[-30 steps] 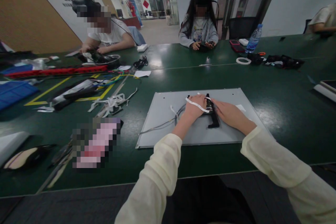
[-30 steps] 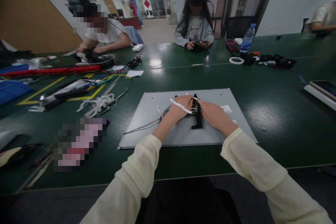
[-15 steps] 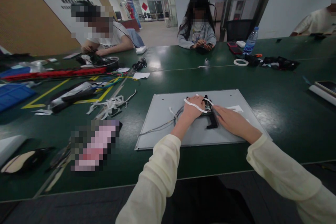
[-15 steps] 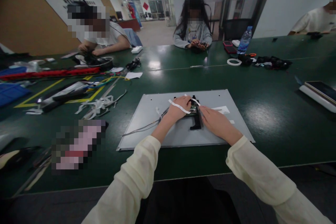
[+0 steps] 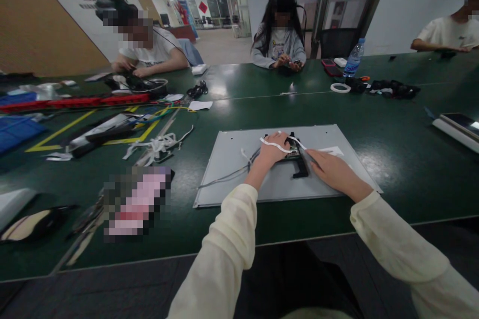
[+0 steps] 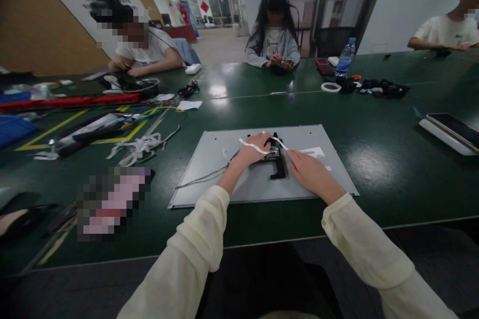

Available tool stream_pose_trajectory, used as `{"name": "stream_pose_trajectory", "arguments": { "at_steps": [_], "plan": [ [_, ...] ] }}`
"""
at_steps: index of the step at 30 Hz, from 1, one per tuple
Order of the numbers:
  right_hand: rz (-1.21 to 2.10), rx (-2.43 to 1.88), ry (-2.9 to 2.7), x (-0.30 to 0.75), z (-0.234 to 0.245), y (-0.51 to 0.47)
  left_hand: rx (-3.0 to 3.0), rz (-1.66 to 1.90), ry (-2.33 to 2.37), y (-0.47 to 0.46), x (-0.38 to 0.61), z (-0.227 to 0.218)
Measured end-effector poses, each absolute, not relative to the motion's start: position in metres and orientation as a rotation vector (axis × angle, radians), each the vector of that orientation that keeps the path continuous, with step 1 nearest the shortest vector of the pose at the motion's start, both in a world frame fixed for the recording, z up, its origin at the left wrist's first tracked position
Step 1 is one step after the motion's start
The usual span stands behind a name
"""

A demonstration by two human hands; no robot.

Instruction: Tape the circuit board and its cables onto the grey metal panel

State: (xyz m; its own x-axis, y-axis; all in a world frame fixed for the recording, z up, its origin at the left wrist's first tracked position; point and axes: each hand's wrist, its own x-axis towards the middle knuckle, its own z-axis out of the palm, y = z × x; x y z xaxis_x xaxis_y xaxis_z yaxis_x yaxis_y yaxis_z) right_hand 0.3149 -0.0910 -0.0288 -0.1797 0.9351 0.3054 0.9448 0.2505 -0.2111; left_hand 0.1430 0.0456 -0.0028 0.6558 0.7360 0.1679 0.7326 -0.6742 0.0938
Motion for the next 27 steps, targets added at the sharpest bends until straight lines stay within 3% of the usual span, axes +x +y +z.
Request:
{"name": "stream_pose_trajectory", "arguments": {
  "at_steps": [12,27],
  "plan": [
    [-0.129,-1.688,-2.124,0.316,-0.029,-0.07,2.854,0.511,1.172,0.036,0.141,0.002],
    [-0.2,-1.721,-2.27,0.31,-0.025,-0.052,2.819,0.405,1.114,0.033,0.142,-0.007]
  ]
}}
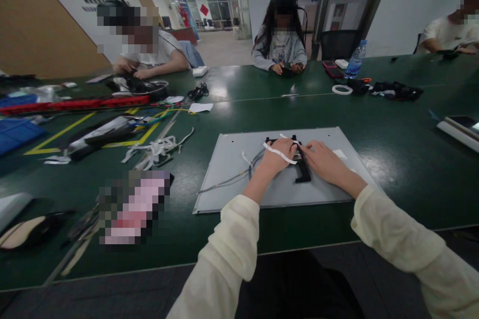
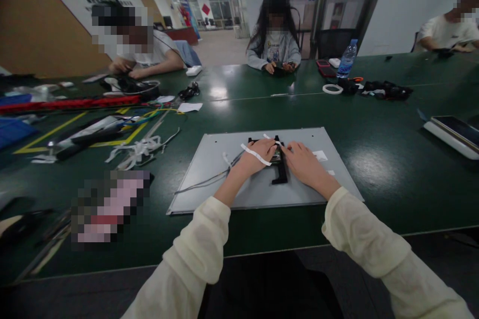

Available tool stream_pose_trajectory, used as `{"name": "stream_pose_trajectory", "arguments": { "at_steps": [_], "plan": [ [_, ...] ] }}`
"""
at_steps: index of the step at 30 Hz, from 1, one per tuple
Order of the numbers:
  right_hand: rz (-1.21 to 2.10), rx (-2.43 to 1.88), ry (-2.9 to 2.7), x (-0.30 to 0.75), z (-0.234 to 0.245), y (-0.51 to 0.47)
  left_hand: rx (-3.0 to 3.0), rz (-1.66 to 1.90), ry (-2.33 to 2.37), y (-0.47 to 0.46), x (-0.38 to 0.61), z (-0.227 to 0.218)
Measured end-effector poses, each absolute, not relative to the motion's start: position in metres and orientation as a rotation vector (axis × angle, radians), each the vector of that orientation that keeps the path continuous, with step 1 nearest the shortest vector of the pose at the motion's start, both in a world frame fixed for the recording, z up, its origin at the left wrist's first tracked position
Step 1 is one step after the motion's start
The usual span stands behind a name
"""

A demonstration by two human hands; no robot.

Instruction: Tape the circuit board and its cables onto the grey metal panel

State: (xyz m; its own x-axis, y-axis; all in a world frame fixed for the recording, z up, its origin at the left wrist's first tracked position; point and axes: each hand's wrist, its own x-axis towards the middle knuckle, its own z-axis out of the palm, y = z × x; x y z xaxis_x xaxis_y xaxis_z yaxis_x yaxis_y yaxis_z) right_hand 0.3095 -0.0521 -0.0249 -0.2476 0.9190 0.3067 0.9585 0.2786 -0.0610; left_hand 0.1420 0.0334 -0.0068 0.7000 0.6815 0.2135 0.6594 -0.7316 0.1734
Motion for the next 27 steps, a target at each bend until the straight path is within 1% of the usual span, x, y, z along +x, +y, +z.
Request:
{"name": "stream_pose_trajectory", "arguments": {
  "at_steps": [11,19,24,27],
  "plan": [
    [-0.115,-1.648,-2.268,0.322,-0.034,-0.063,2.79,0.407,1.117,0.031,0.14,-0.004],
    [-0.046,-1.599,-2.277,0.329,-0.033,-0.075,2.763,0.389,1.121,0.032,0.139,-0.006],
    [0.016,-1.578,-2.224,0.332,-0.032,-0.078,2.779,0.431,1.125,0.031,0.14,-0.007],
    [0.054,-1.58,-2.166,0.332,-0.03,-0.08,2.743,0.494,1.148,0.031,0.138,0.002]
  ]
}}
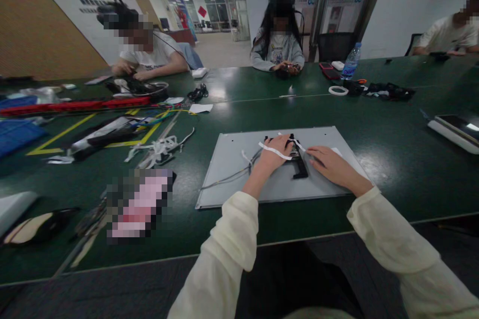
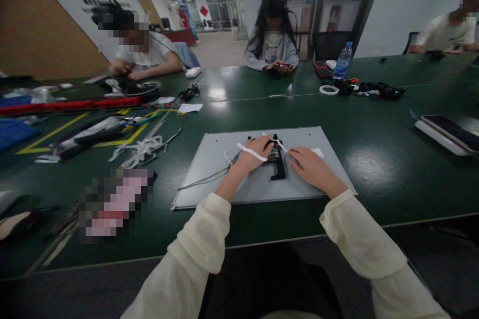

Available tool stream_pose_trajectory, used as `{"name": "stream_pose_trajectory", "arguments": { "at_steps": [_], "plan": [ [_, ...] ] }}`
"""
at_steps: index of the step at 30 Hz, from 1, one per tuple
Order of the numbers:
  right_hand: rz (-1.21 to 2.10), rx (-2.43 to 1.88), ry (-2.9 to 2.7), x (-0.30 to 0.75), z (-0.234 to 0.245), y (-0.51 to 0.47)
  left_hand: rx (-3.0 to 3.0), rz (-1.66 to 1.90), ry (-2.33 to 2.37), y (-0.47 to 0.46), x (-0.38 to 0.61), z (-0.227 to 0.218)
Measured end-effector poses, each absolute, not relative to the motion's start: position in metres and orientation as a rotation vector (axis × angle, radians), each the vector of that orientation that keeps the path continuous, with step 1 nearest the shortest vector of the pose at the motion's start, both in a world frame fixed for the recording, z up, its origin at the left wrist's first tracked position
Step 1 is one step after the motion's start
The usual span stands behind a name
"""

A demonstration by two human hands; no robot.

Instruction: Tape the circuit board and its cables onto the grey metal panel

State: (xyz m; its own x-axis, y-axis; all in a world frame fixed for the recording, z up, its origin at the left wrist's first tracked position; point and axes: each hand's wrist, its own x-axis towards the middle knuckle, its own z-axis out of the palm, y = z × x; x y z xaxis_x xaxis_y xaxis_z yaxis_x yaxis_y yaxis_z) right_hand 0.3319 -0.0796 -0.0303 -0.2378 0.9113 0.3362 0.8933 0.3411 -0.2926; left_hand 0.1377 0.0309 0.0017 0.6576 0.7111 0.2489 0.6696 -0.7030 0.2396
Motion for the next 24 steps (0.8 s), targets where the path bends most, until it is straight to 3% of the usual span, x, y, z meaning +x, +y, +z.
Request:
{"name": "stream_pose_trajectory", "arguments": {
  "at_steps": [6,11,15,24],
  "plan": [
    [0.059,-1.602,-2.022,0.331,-0.027,-0.081,2.608,0.721,1.409,0.039,0.093,0.035],
    [0.024,-1.556,-1.981,0.324,-0.021,-0.082,2.505,0.541,1.787,0.049,0.037,0.03],
    [-0.036,-1.461,-2.014,0.306,-0.008,-0.083,2.424,0.433,1.65,0.051,0.015,0.015],
    [-0.093,-1.037,-2.503,0.217,0.014,-0.072,2.297,0.585,1.457,0.055,0.011,0.007]
  ]
}}
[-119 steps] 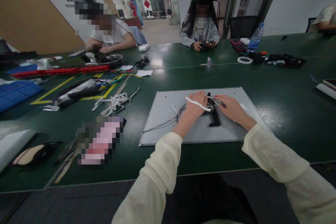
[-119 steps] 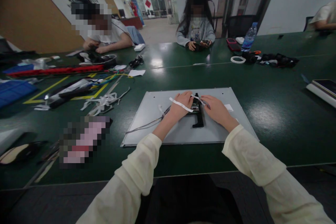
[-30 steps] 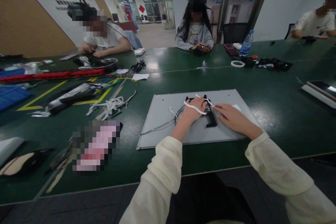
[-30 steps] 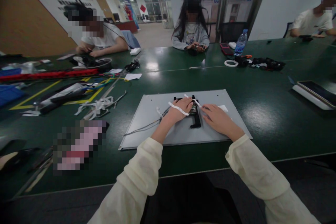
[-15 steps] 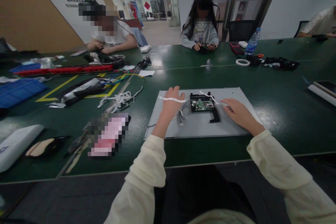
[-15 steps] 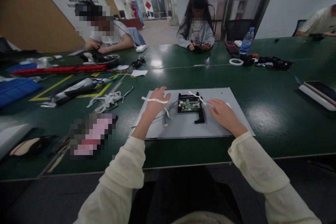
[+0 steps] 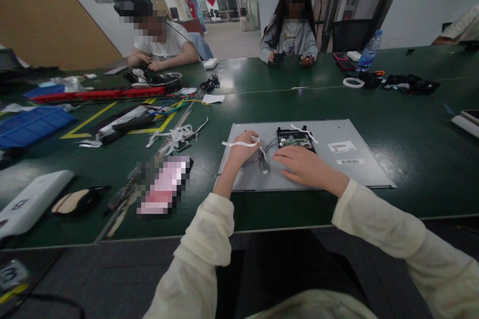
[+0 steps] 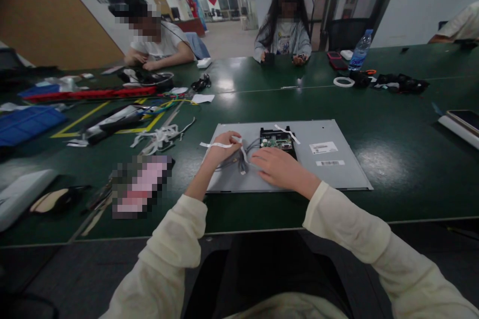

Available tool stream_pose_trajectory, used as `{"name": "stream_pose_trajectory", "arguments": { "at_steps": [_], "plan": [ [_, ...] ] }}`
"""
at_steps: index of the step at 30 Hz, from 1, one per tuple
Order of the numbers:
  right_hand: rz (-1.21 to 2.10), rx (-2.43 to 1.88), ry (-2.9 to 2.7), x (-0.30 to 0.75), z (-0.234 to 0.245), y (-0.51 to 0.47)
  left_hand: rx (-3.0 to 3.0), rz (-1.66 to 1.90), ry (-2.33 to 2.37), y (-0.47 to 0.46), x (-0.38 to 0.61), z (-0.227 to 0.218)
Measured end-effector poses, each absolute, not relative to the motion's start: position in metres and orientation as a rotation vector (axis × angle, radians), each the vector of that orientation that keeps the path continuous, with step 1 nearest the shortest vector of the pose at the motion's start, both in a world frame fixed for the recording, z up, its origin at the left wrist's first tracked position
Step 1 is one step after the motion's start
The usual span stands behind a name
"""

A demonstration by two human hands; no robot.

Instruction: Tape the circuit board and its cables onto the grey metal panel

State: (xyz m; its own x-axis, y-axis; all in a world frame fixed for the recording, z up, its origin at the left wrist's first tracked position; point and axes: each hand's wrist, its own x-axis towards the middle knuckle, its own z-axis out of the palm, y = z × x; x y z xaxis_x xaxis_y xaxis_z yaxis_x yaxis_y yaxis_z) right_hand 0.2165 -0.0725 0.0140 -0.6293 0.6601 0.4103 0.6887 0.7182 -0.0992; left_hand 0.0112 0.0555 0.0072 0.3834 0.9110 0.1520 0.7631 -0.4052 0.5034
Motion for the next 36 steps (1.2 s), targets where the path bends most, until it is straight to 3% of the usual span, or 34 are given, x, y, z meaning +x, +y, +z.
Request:
{"name": "stream_pose_trajectory", "arguments": {
  "at_steps": [16,23,29,36],
  "plan": [
    [-0.251,-1.241,-2.619,0.186,-0.001,-0.054,2.194,0.681,1.404,0.066,0.003,-0.007],
    [-0.242,-1.348,-2.409,0.186,-0.004,-0.058,2.338,0.879,1.626,0.004,0.009,0.01],
    [-0.244,-1.397,-2.206,0.19,-0.001,-0.055,2.547,0.682,1.775,-0.051,0.015,0.015],
    [-0.32,-1.392,-2.236,0.189,0.001,-0.055,2.636,0.339,1.666,-0.039,0.008,0.012]
  ]
}}
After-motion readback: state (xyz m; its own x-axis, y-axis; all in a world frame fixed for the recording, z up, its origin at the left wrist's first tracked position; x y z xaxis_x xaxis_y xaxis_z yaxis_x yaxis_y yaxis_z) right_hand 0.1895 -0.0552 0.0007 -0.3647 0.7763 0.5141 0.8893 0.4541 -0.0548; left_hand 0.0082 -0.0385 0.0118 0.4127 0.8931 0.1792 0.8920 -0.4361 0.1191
